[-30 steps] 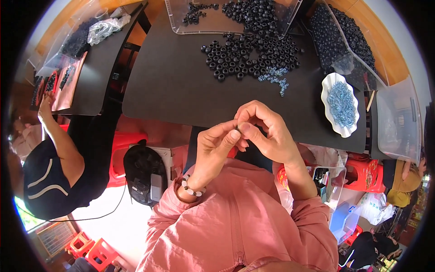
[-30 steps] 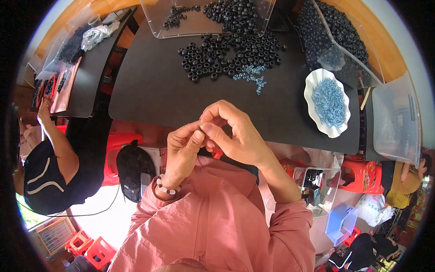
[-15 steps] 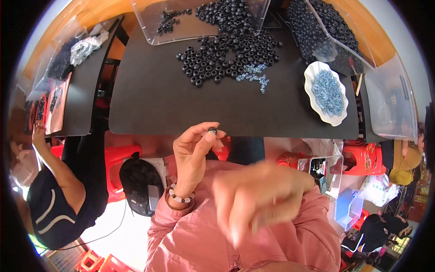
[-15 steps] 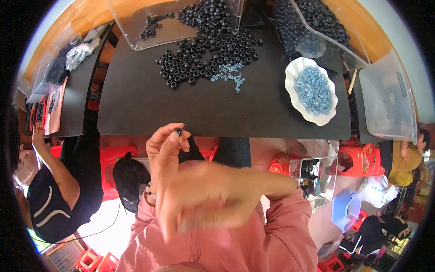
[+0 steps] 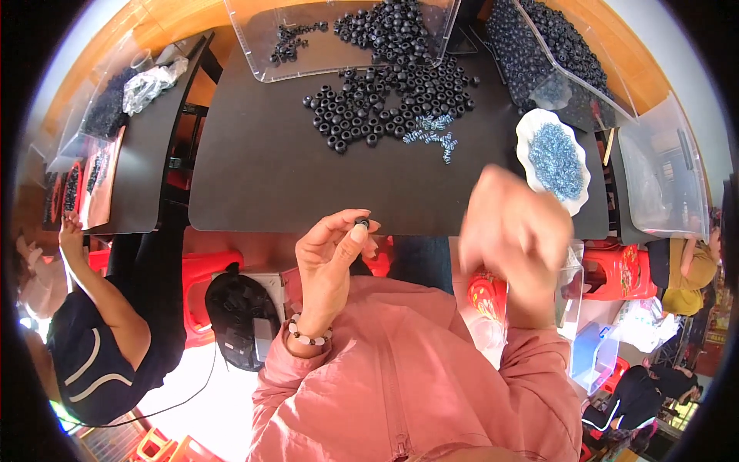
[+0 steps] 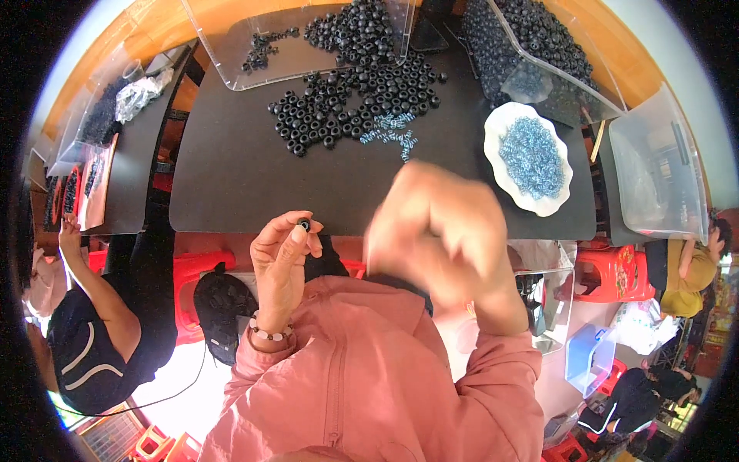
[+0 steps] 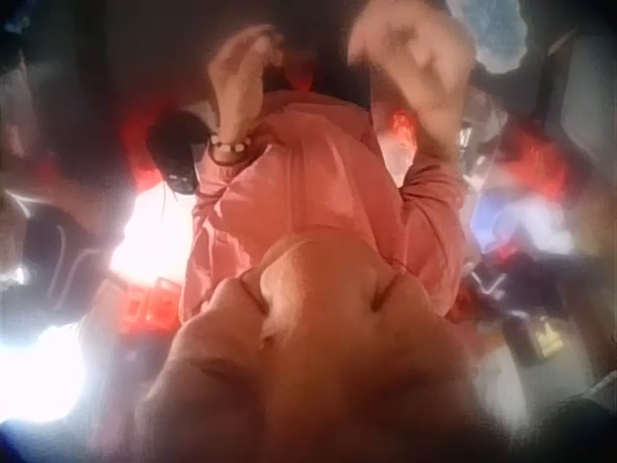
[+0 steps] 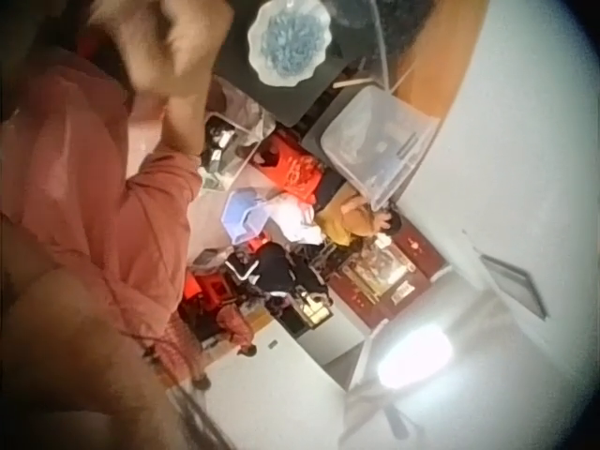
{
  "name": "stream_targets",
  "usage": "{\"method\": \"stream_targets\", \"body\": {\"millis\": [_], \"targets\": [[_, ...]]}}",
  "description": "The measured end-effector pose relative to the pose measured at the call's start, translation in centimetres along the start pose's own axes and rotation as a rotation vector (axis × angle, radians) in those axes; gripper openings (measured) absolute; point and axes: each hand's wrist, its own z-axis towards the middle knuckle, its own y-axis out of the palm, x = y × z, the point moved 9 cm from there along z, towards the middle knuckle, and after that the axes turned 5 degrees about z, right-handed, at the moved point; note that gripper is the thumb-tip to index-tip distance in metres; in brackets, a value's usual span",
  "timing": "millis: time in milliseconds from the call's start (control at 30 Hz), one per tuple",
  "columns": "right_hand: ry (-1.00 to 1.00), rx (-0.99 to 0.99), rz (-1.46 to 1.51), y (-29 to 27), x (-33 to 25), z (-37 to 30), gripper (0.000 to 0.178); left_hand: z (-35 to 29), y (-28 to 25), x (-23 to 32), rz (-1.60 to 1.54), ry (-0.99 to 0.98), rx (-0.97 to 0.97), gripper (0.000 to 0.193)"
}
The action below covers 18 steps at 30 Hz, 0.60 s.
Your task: The person assembles small black plastic rings with blue spacers by hand at a work table.
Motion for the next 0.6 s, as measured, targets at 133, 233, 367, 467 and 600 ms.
{"method": "stream_targets", "body": {"millis": [133, 233, 367, 467, 600], "targets": [[0.237, 0.198, -0.508, -5.8, 8.0, -1.0, 0.009, -0.1, -0.1, 0.0, 0.031, 0.022, 0.008, 0.022], [0.356, 0.284, -0.714, -8.7, 10.9, -2.2, 0.009, 0.1, 0.3, 0.1, 0.069, 0.021, 0.000, 0.022], [0.315, 0.218, -0.907, -8.7, 11.5, -1.2, 0.014, 0.6, 0.2, -0.3, 0.077, 0.011, -0.005, 0.023], [0.252, 0.128, -0.963, -7.6, 11.8, -0.2, 0.017, 0.6, -0.1, -0.3, 0.072, 0.000, -0.003, 0.020], [0.192, 0.066, -0.998, -6.4, 12.2, 0.7, 0.014, 0.2, -0.3, -0.1, 0.098, -0.045, 0.026, 0.020]]}}
